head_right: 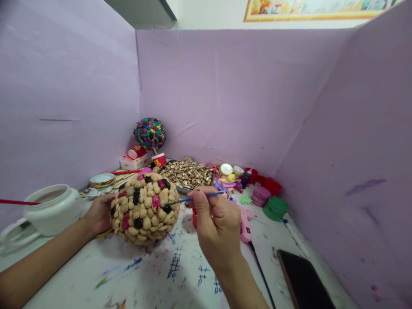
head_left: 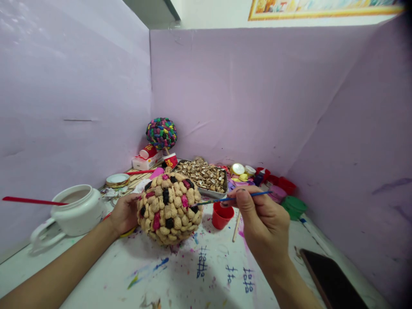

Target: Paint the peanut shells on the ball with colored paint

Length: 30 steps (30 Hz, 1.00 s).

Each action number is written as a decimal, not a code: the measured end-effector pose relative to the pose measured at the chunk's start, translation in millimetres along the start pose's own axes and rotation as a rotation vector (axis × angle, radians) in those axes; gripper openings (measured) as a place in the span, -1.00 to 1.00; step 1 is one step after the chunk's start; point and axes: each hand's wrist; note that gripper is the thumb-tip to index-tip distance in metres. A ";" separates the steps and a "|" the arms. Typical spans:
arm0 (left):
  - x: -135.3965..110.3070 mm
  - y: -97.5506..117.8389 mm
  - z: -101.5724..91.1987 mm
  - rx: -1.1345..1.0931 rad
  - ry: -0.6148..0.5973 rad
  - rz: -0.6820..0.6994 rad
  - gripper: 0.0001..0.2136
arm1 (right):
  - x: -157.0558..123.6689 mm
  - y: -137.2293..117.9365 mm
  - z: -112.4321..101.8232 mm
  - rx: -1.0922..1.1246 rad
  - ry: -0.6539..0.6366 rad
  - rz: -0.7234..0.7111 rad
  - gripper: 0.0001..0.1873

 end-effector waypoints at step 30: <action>-3.1 -1.4 3.1 0.009 0.002 0.012 -0.53 | 1.9 -3.7 -3.2 -0.093 -0.021 -0.080 -0.78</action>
Point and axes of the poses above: each hand's wrist, its own x-axis towards the middle knuckle, its own z-axis out of the palm, y = z × x, and after that the axes turned 9 degrees about -x, right-handed
